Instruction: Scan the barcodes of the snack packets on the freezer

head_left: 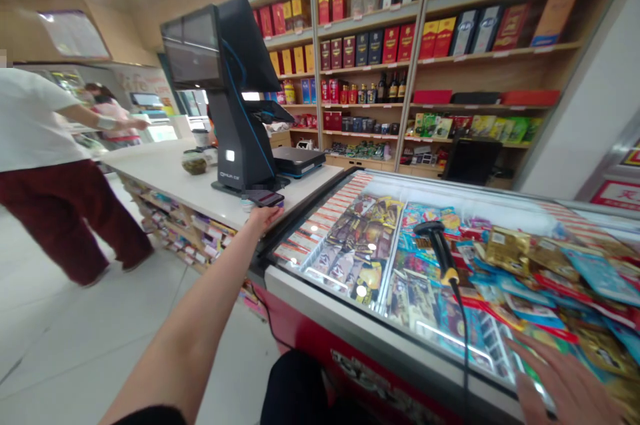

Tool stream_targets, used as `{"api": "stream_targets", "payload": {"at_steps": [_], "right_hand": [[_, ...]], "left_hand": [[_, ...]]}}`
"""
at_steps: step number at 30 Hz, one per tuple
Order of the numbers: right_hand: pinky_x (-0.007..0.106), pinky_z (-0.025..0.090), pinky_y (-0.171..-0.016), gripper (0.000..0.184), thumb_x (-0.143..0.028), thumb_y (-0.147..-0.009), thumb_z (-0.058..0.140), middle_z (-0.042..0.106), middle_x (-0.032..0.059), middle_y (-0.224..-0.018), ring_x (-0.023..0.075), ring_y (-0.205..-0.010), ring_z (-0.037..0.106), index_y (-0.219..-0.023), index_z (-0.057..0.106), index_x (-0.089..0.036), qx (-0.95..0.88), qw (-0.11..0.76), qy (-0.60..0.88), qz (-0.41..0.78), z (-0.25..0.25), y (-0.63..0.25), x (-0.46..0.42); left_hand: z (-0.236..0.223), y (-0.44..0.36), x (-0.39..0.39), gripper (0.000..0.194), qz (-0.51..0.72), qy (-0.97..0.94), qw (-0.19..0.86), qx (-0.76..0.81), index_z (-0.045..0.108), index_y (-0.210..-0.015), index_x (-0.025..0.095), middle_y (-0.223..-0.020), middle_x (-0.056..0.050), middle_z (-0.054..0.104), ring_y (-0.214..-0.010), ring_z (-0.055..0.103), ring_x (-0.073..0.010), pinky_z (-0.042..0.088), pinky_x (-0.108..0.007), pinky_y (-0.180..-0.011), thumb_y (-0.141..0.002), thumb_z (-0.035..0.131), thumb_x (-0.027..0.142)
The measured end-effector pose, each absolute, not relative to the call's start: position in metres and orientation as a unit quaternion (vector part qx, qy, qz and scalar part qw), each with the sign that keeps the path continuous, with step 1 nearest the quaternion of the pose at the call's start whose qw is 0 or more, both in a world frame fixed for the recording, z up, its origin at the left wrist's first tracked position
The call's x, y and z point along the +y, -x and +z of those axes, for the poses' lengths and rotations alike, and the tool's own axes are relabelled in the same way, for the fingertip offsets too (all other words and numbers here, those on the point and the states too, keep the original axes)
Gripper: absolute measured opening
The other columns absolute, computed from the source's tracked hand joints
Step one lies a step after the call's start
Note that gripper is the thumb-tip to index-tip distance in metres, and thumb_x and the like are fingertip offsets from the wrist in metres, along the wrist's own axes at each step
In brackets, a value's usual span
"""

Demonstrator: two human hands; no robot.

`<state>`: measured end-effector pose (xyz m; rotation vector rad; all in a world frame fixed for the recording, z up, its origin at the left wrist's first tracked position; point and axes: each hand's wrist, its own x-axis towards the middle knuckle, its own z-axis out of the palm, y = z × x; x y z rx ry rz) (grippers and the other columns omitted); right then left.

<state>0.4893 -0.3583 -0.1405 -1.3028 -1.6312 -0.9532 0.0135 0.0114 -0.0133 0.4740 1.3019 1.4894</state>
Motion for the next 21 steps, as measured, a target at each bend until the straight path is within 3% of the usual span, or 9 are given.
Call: {"api": "stream_targets", "payload": {"at_steps": [4,11,15,17,21], "right_hand": [[0.058,0.045,-0.097,0.023,-0.029,-0.098,0.056,0.072,0.0160,-0.110,0.0358,-0.103,0.065,-0.116,0.067,-0.018,-0.620,0.439,0.568,-0.317,-0.119,-0.461,-0.362],[0.046,0.047,-0.101,0.027,-0.033,-0.099,0.058,0.071,0.0156,-0.113,0.0301,-0.111,0.064,-0.114,0.068,-0.014,-0.574,0.481,0.622,-0.228,-0.084,-0.445,-0.331],[0.040,0.049,-0.099,0.033,-0.035,-0.095,0.059,0.070,0.0169,-0.118,0.0300,-0.111,0.066,-0.117,0.068,-0.013,-0.560,0.396,0.720,-0.101,-0.038,-0.443,-0.279],[0.039,0.051,-0.092,0.037,-0.042,-0.094,0.058,0.072,0.0187,-0.111,0.0316,-0.107,0.068,-0.111,0.069,-0.010,-0.555,0.319,0.768,-0.019,-0.018,-0.441,-0.251],[0.038,0.052,-0.086,0.053,-0.050,-0.092,0.058,0.071,0.0246,-0.116,0.0355,-0.108,0.069,-0.119,0.067,-0.005,-0.522,0.250,0.815,0.027,-0.005,-0.441,-0.210]], "left_hand": [[-0.011,-0.031,0.001,0.023,0.577,-0.248,0.542,0.558,0.064,-0.085,0.011,-0.072,-0.004,0.064,-0.063,0.066,-0.0105,0.057,-0.015,-0.060,-0.088,0.051,-0.008],[0.000,-0.115,-0.028,0.021,0.504,-0.463,0.517,0.513,0.062,-0.072,0.014,-0.069,-0.005,0.070,-0.065,0.069,-0.0120,0.059,-0.019,-0.069,-0.084,0.063,-0.003],[-0.003,-0.189,-0.048,0.016,0.462,-0.562,0.492,0.479,0.065,-0.071,0.013,-0.066,-0.005,0.069,-0.062,0.068,-0.0156,0.060,-0.027,-0.070,-0.073,0.073,0.000],[-0.008,-0.226,-0.057,0.016,0.440,-0.605,0.491,0.447,0.066,-0.068,0.014,-0.064,-0.004,0.067,-0.062,0.067,-0.0171,0.059,-0.031,-0.073,-0.068,0.075,0.001],[-0.017,-0.284,-0.068,0.021,0.381,-0.718,0.387,0.435,0.068,-0.067,0.019,-0.073,-0.005,0.071,-0.084,0.071,-0.0245,0.055,-0.036,-0.092,-0.060,0.078,0.002]]}}
